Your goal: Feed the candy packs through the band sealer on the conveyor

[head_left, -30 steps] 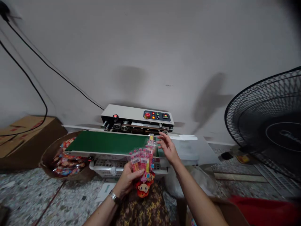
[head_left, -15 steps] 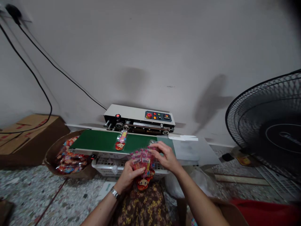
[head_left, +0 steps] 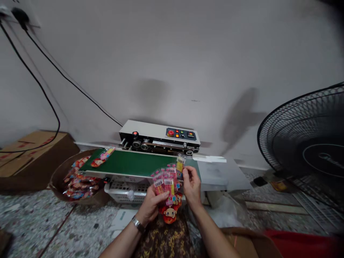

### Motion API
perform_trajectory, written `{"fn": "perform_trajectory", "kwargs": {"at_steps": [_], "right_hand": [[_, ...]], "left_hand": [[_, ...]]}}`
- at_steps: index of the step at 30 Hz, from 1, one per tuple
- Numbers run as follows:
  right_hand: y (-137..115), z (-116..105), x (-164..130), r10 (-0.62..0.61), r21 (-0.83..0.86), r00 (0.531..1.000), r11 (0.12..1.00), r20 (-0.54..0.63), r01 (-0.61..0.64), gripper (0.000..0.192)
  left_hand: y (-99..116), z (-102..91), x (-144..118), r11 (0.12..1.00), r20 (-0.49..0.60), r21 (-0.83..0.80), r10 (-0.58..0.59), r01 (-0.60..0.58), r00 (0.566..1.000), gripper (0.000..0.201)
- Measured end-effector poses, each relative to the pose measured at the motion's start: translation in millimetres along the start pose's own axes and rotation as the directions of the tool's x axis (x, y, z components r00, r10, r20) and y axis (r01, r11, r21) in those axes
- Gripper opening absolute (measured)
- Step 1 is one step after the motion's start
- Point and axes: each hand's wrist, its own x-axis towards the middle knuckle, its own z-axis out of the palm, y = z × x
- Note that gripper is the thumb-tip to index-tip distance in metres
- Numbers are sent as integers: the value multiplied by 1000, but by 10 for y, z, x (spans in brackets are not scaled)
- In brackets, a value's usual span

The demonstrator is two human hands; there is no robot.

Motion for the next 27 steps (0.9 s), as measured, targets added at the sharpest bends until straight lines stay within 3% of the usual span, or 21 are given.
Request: {"fn": "perform_trajectory", "kwargs": {"at_steps": [3,5,8,10,15,20,22,24,27], "right_hand": [[213,-168,237,19,-51,990,998,-138,-26,31],[432,-364,462,56,-180,987,980,-154,-84,33],[768,-654,769,164,-516,974,828,-154,-221,31],[933,-759,907,210,-632,962,726,-173,-272,27],[1092,-675,1086,239,-695,952,653,-189,-302,26],[1037,-444,1156,262,-735,957,623,-126,-268,23],[931,-362,1106,212,-750,975,633,-71,-193,22],[763,-285,984,106,-702,994,711,38,-49,30],[450,-174,679,49,-354,952,933,301,63,33]], "left_hand": [[-45,-61,-11,1000,-17,-5,-15,15,1000,37],[-54,-122,-15,1000,-30,-4,-23,23,999,37],[-51,-197,-12,999,-42,-11,-31,31,999,36],[-48,-218,-10,999,-39,-13,-32,31,999,34],[-36,-195,-1,999,-52,-10,-41,41,998,35],[-17,-166,39,999,-77,3,-44,44,996,33],[-12,-155,60,999,-84,4,-33,33,996,35],[-4,-138,82,1000,-85,2,-10,11,996,39],[17,-103,118,1000,-83,1,28,-28,996,42]]}}
